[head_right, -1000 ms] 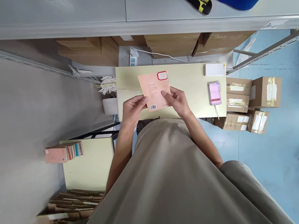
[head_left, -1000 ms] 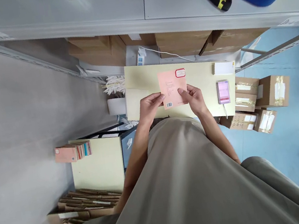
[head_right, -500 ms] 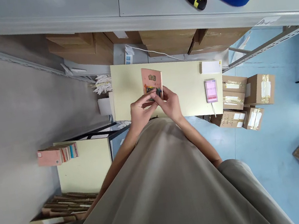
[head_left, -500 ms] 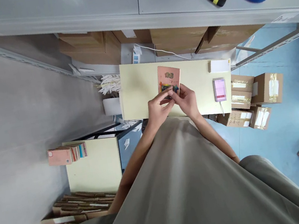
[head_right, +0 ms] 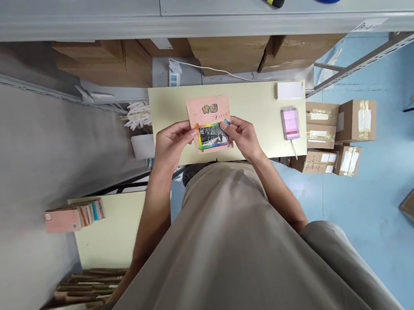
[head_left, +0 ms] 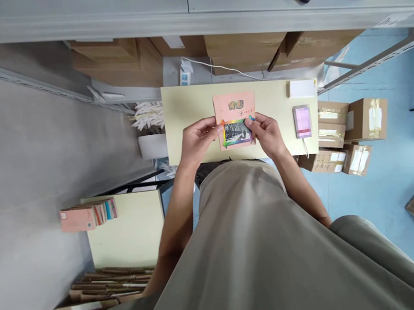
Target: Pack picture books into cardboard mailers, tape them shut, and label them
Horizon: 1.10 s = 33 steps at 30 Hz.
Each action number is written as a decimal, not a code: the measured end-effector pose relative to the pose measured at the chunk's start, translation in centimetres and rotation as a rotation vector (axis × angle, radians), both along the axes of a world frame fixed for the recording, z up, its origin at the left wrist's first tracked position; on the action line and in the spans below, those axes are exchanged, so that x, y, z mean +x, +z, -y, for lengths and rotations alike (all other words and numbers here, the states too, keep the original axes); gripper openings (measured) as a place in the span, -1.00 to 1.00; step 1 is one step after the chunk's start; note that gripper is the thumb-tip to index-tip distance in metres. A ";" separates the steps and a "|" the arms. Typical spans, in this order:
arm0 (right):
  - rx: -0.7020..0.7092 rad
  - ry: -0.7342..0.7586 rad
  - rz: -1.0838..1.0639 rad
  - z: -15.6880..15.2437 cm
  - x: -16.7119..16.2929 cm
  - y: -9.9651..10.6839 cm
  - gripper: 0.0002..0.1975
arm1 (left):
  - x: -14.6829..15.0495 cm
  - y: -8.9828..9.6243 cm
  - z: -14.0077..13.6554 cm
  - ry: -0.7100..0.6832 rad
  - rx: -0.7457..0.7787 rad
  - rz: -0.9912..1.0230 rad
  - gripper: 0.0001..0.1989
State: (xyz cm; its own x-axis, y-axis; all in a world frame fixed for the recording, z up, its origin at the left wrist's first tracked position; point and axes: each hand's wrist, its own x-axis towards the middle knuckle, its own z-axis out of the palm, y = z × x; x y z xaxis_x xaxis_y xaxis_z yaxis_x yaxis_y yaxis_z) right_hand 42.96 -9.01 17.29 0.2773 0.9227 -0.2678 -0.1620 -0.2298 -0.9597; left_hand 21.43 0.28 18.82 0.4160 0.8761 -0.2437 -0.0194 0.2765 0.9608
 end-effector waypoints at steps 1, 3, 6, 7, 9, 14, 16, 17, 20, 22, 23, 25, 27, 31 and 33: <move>-0.006 0.000 0.008 0.1 0.1 -0.1 -0.27 | 0.0 -0.1 0.1 0.003 0.008 -0.004 -0.41; -0.014 -0.002 0.025 0.1 0.2 -0.3 -0.28 | -0.1 -0.3 0.1 0.006 0.031 -0.017 -0.42; 0.046 -0.006 0.046 0.1 0.6 -0.2 -0.33 | -0.4 -0.6 -0.1 -0.004 0.152 -0.045 -0.48; 0.087 -0.005 0.069 0.1 0.7 -0.1 -0.35 | -0.6 -0.6 -0.2 -0.008 0.229 -0.061 -0.52; 0.163 0.010 0.150 0.0 0.9 0.3 -0.42 | -0.8 -0.5 -0.4 -0.016 0.404 -0.101 -0.62; 0.277 0.062 0.278 0.0 1.5 1.2 -0.57 | -0.8 -0.4 -0.7 -0.008 0.576 -0.139 -0.66; 0.288 0.088 0.289 0.1 1.7 1.5 -0.57 | -0.7 -0.4 -0.5 0.021 0.560 -0.132 -0.63; 0.285 0.101 0.295 0.3 1.8 1.6 -0.56 | -0.7 -0.3 -0.4 0.031 0.543 -0.130 -0.61; 0.232 0.111 0.312 0.7 2.1 1.6 -0.53 | -0.8 0.0 -0.1 0.043 0.432 -0.135 -0.55; 0.167 0.101 0.302 1.0 2.2 1.4 -0.42 | -0.9 0.3 0.1 0.044 0.323 -0.150 -0.47; 0.133 0.097 0.287 1.2 2.3 1.3 -0.34 | -1.0 0.4 0.1 0.038 0.277 -0.156 -0.43; 0.088 0.100 0.246 1.4 2.4 1.3 -0.22 | -1.1 0.5 0.3 0.011 0.221 -0.156 -0.41; 0.077 0.111 0.220 1.5 2.5 1.6 -0.24 | -1.1 0.5 0.3 -0.017 0.195 -0.139 -0.44; 0.079 0.101 0.180 1.5 2.9 2.6 -0.36 | -1.3 0.6 0.2 -0.057 0.129 -0.092 -0.41; 0.056 0.121 0.110 1.4 3.0 3.1 -0.34 | -1.2 0.7 0.1 -0.062 0.095 -0.097 -0.40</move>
